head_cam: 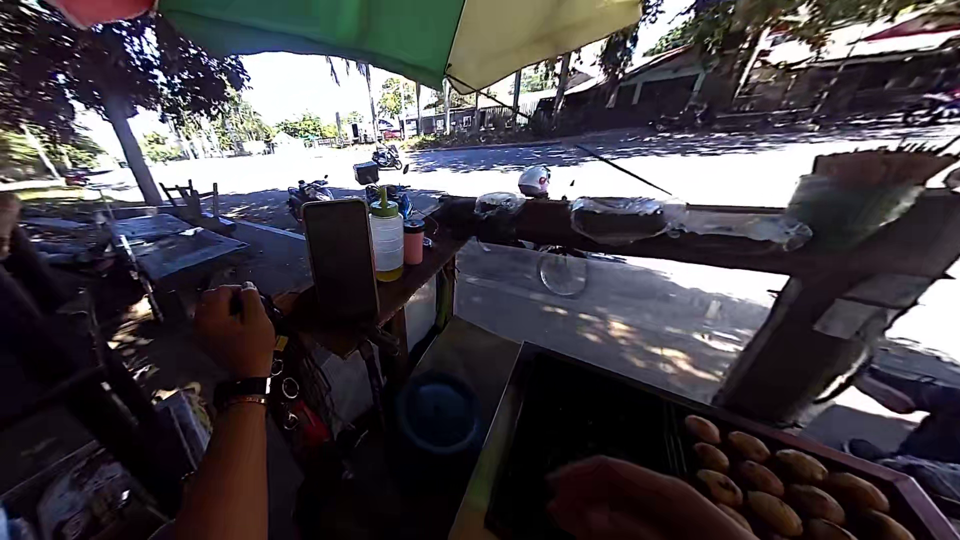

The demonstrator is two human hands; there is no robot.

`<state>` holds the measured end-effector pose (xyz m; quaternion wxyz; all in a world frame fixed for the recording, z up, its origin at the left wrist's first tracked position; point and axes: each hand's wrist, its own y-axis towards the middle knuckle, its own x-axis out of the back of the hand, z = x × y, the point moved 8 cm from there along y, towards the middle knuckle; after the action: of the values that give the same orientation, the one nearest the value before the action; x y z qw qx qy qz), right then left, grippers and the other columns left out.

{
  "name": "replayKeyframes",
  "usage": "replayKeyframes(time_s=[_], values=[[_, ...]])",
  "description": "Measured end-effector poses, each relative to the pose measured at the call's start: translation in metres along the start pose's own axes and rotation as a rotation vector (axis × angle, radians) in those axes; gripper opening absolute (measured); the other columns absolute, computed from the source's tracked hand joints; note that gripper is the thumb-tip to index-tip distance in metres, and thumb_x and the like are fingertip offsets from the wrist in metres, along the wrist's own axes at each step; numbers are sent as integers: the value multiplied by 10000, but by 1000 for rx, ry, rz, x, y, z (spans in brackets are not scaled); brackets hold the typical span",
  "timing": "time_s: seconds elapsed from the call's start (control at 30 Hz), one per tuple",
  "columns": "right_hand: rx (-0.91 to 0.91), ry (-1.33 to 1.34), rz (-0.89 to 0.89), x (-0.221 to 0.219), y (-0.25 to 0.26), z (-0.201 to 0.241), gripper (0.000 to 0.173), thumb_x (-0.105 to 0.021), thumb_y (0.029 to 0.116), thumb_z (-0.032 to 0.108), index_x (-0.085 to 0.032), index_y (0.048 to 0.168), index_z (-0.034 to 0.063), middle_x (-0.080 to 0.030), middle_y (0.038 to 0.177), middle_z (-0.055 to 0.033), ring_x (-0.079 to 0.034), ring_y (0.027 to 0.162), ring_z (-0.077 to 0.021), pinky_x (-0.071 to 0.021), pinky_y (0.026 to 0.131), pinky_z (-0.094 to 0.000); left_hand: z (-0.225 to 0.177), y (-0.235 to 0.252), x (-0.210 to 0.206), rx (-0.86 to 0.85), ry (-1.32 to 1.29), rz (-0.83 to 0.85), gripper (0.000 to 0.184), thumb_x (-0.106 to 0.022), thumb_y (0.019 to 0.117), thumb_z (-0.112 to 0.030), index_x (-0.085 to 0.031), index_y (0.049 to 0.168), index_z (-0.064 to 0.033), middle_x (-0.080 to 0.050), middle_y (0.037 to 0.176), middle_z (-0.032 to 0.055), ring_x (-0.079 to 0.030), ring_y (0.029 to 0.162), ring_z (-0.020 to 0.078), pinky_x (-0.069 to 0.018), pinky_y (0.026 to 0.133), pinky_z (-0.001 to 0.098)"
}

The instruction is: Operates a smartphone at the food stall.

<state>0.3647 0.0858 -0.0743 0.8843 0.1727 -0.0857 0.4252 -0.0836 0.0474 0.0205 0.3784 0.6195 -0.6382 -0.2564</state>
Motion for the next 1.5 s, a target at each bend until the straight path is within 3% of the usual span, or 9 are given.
replayKeyframes(time_s=[0.13,0.27,0.5,0.57,0.67,0.83,1.03,1.27,1.5], values=[[124,12,-197,5,98,20,275,-618,996,237,-692,1224,102,-745,1072,-48,-738,933,-167,-637,793,-330,-1,-2,0,-66,21,-50,368,-509,1044,-254,-713,986,47,-670,1026,264,-634,1020,409,-460,908,590],[97,56,-317,-4,171,36,252,-584,1035,114,-630,1272,43,-709,1089,-73,-716,946,-155,-613,845,-337,-6,-3,-1,-110,57,-26,402,-460,1073,-255,-707,1019,57,-661,1090,278,-627,1068,438,-467,929,599],[214,-44,-303,-17,252,20,303,-527,1075,157,-646,1301,-5,-712,1188,-138,-711,1036,-167,-582,926,-354,-4,-4,-3,-112,28,-45,377,-477,1066,-242,-717,995,40,-666,1064,256,-631,1041,394,-459,930,573],[228,-79,-243,-19,259,24,288,-523,1078,162,-666,1279,12,-728,1142,-100,-701,930,-115,-573,826,-296,-5,-4,-3,-114,24,-51,376,-480,1062,-240,-717,987,42,-672,1056,249,-632,1035,391,-460,926,566],[239,-85,-139,-21,263,33,265,-509,1081,144,-687,1229,14,-706,959,-31,-603,713,-25,-512,665,-197,-7,-5,-2,-106,60,-47,370,-479,1065,-236,-722,1001,35,-676,1058,249,-641,1015,392,-471,894,567],[193,-48,6,-25,269,33,278,-507,1079,115,-642,1284,-17,-696,958,-63,-624,723,-43,-537,670,-208,-8,-6,-1,-123,76,-96,352,-498,1059,-225,-722,985,35,-689,1013,239,-651,993,369,-475,892,540],[178,-43,31,-30,271,35,255,-491,1082,93,-631,1241,-51,-658,869,-62,-600,695,-55,-521,665,-212,-10,-6,0,-136,68,-99,339,-508,1055,-200,-725,985,52,-687,985,245,-647,981,356,-464,909,510],[175,-75,50,-33,274,37,256,-467,1089,87,-608,1240,-63,-667,949,-120,-643,746,-97,-555,705,-253,-10,-5,1,-166,79,-105,345,-504,1055,-203,-723,988,55,-679,970,251,-650,975,360,-476,904,499],[145,-103,77,-32,276,41,265,-455,1094,85,-605,1247,-71,-669,948,-123,-640,736,-95,-554,710,-252,-5,-6,-1,-142,93,-37,386,-454,1086,-217,-707,1041,70,-663,1067,283,-636,1047,405,-469,955,542]])
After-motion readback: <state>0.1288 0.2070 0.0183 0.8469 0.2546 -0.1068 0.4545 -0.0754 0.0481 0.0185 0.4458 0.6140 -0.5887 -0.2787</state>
